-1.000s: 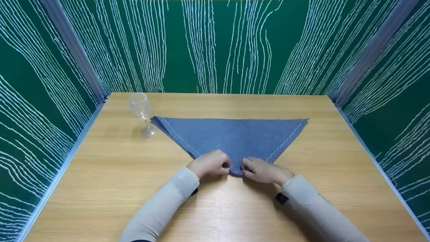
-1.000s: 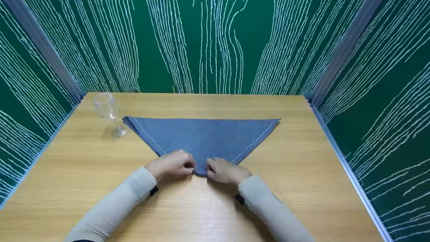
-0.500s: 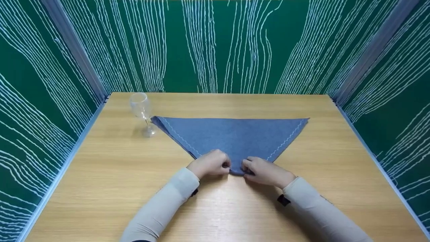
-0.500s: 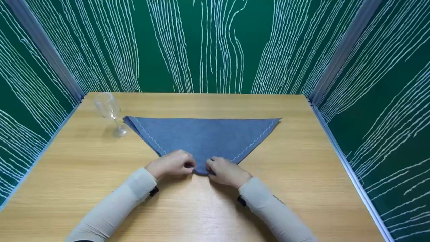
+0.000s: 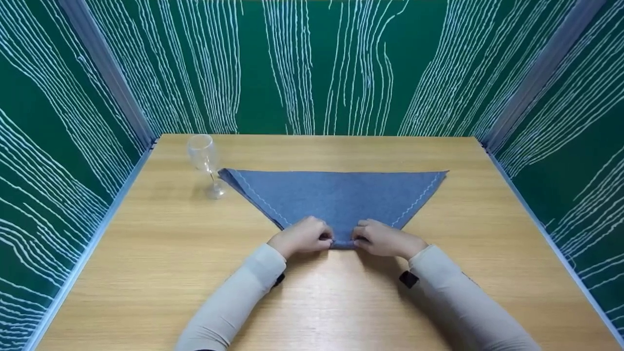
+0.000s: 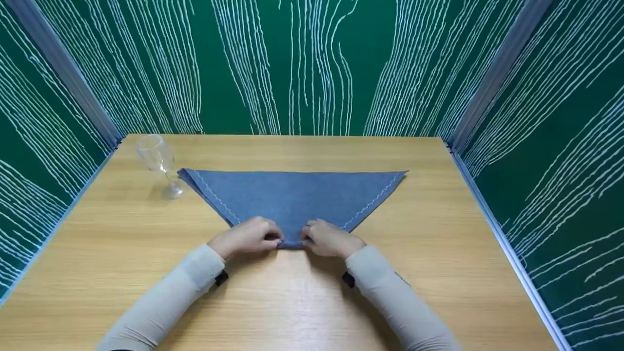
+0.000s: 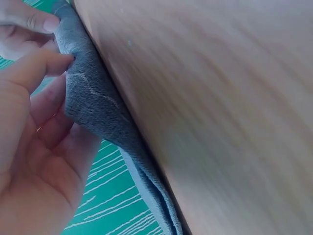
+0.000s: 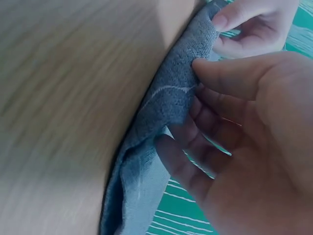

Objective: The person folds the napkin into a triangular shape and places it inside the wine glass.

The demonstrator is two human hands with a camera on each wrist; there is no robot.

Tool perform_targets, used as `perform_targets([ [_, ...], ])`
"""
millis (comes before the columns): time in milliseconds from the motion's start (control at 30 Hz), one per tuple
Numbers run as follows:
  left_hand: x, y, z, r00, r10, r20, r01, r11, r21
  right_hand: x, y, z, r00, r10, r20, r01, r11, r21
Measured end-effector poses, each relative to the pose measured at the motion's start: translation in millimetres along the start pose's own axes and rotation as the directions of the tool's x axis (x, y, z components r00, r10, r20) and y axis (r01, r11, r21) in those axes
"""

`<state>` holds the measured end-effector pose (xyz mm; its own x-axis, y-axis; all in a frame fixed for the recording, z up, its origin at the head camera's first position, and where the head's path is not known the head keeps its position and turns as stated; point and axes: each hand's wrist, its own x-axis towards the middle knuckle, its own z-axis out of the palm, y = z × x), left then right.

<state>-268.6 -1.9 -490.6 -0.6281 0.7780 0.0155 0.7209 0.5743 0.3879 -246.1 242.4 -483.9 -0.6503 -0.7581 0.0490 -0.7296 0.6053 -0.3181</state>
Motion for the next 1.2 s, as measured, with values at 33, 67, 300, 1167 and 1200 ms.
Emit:
perform_targets([
  [33,0.2,-0.6,0.2,1.0,-0.004,-0.001,0.004,1.0,-0.001,0.8,2,0,1.0,0.001,0.009,-0.001,1.0,0.016],
  [67,0.4,-1.1,0.3,1.0,-0.008,-0.004,0.008,1.0,-0.005,1.6,4,0,1.0,0.009,0.02,-0.01,0.999,0.035],
  [300,2.9,-0.1,-1.2,0.995,-0.1,0.0,0.1,0.992,-0.072,7.4,17,-1,0.994,0.043,0.098,-0.055,0.991,0.125],
  [1167,7.9,8.4,-4.9,0.982,-0.186,0.036,0.183,0.98,0.074,15.1,22,1,0.972,0.172,0.159,-0.208,0.945,0.251],
  [1200,7.9,8.4,-4.8,0.984,-0.178,0.032,0.175,0.981,0.082,14.9,21,1,0.972,0.172,0.159,-0.208,0.945,0.251],
])
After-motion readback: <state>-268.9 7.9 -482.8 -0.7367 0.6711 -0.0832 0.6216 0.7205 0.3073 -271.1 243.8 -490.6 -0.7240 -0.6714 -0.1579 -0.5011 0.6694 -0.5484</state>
